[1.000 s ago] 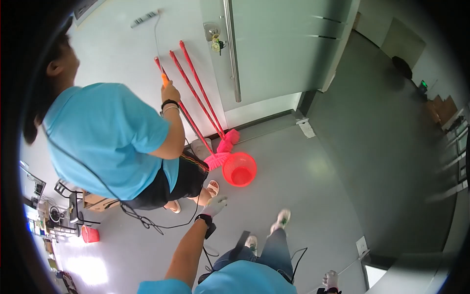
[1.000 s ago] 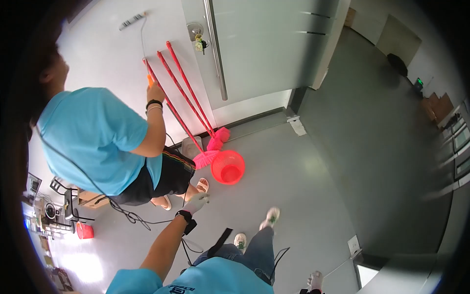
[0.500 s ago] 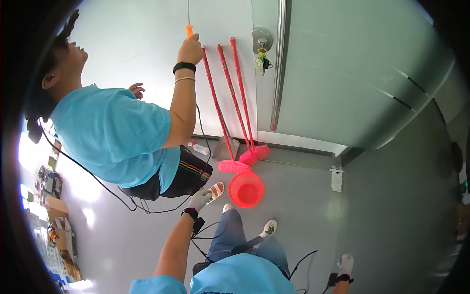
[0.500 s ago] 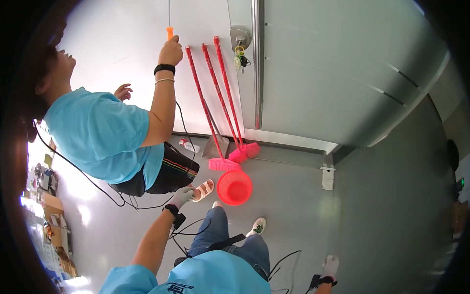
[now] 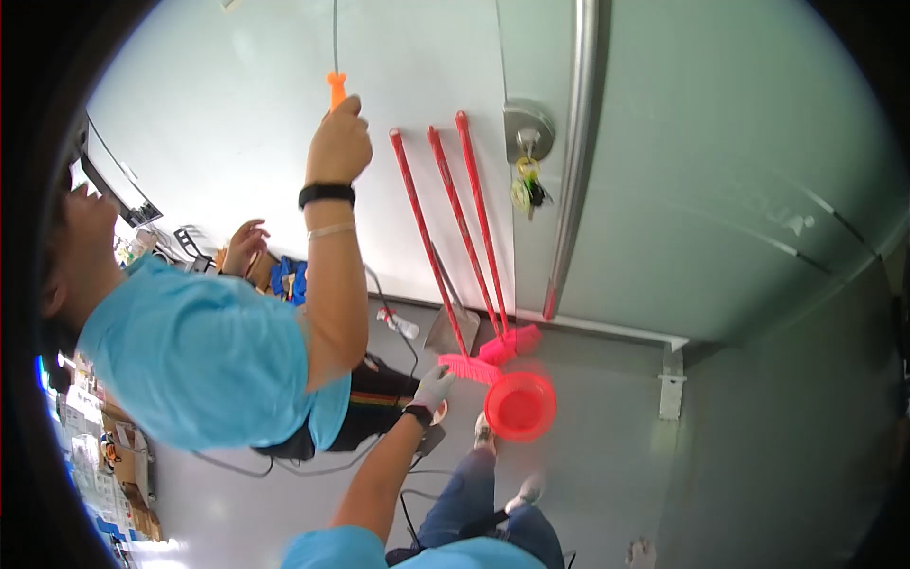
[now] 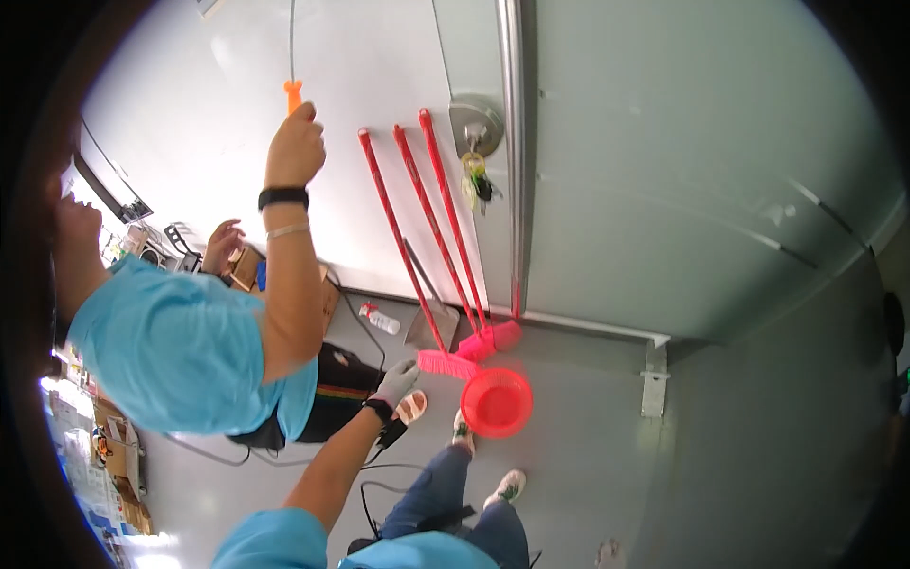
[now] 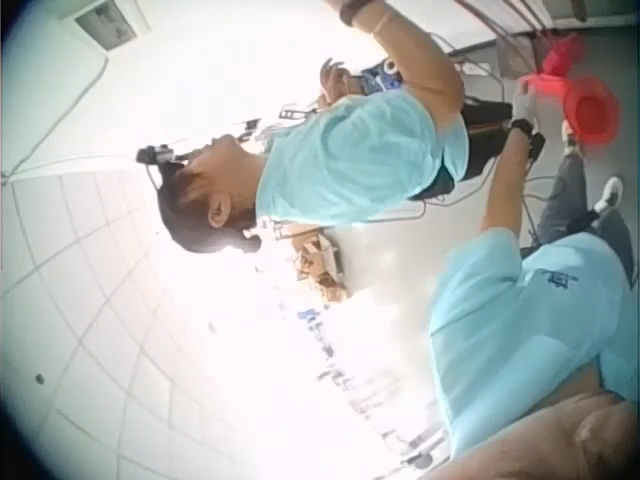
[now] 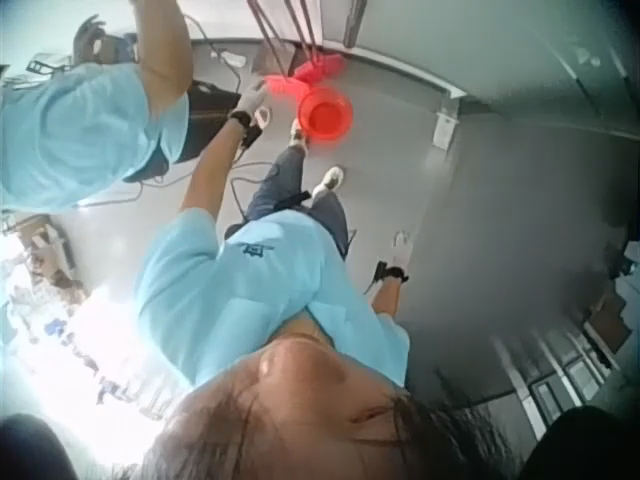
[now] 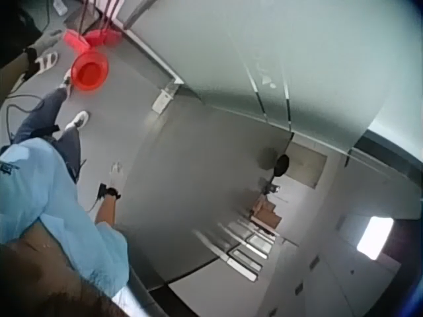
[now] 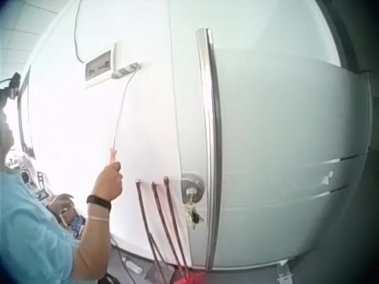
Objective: The person sorts items from a trash bag, discards a small object into a red bucket, and sweeps the floor using a broom.
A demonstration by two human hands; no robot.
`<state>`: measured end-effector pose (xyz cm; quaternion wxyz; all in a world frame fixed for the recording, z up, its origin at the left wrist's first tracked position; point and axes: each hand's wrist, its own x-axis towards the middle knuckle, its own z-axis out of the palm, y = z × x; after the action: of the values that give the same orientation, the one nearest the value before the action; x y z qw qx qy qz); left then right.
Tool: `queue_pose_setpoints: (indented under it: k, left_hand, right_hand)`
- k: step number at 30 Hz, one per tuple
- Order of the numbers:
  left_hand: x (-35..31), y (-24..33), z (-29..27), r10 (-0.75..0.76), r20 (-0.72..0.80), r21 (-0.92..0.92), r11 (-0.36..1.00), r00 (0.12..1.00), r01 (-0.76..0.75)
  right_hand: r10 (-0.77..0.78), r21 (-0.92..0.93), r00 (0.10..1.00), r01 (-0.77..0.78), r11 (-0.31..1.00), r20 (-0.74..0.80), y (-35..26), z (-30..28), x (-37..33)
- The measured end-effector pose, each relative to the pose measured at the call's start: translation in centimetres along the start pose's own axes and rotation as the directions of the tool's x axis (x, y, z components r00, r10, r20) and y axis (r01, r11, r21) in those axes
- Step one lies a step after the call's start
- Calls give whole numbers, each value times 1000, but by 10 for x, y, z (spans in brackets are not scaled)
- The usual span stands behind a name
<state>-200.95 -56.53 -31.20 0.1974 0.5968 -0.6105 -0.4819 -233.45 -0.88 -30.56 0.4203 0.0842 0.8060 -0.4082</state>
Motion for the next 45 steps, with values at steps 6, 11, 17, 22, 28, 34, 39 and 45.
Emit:
queue_pose_setpoints:
  k: [6,11,17,22,28,34,39,45]
  left_hand:
    - [154,116,11,-46,-380,15,998,924,56]
    - [283,122,-29,-62,-565,-7,998,823,70]
    - [359,125,-93,-91,-230,-355,935,969,3]
    - [272,140,-76,34,-351,-354,920,936,-166]
    - [99,196,-49,290,-119,-220,925,950,-310]
    - [13,206,-18,659,353,16,706,665,-708]
    - [78,216,-72,778,479,-423,610,407,-670]
    - [333,72,-66,669,328,901,-10,667,-433]
  right_hand:
    - [72,-104,997,-74,992,-26,-77,80,6]
    - [62,-166,997,-67,984,-37,-125,129,-9]
    - [8,-252,1000,-8,968,0,-159,171,-29]
    - [-223,-381,964,262,887,143,-214,216,-48]
    - [-607,-119,617,744,658,502,-343,331,-52]
    - [-920,801,127,457,387,372,-483,388,-157]
    - [-952,892,129,334,305,277,-486,342,-172]
    - [-928,848,344,441,294,143,-470,326,-185]
